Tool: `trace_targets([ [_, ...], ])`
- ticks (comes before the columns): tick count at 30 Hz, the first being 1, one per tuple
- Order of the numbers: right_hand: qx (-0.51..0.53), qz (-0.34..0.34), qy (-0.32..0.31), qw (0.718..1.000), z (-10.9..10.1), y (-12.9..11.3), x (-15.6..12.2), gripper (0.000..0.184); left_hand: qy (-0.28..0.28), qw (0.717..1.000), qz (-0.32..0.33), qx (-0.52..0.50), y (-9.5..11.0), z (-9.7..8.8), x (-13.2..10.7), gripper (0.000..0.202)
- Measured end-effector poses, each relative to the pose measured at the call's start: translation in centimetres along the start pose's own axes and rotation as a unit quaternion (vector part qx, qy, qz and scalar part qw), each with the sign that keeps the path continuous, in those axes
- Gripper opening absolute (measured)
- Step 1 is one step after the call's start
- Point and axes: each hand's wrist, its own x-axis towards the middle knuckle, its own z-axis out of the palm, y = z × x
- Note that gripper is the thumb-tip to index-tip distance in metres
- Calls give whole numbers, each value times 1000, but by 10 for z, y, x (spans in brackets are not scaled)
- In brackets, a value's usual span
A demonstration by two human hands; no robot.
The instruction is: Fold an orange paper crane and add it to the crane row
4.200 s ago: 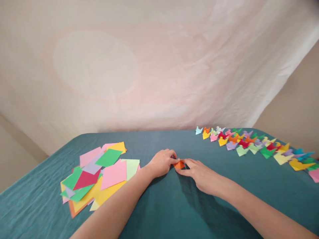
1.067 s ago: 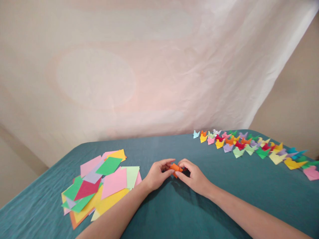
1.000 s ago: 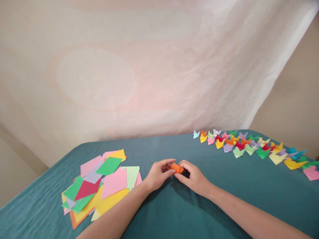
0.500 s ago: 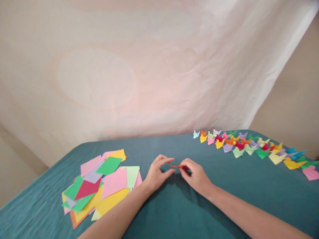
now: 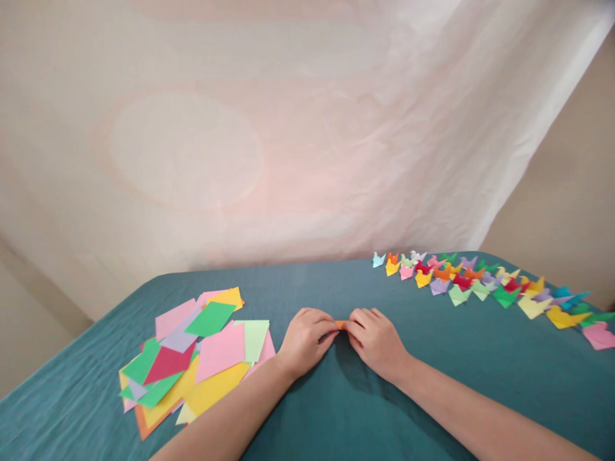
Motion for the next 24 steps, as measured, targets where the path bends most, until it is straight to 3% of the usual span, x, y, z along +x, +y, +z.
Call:
trace_targets([
  [4, 0, -9, -18, 1000, 2, -1, -1, 20, -15, 1000, 2, 20, -4, 2, -1, 16],
  [16, 126, 30, -40, 991, 2, 3, -1, 15, -46, 998, 17, 29, -12, 3, -2, 24],
  [20, 131, 34, -42, 990, 0, 2, -2, 23, -92, 994, 54, 35, -9, 0, 0, 31],
  [24, 140, 27, -35, 989, -2, 6, -3, 22, -132, 989, 43, 47, -5, -3, 2, 38],
])
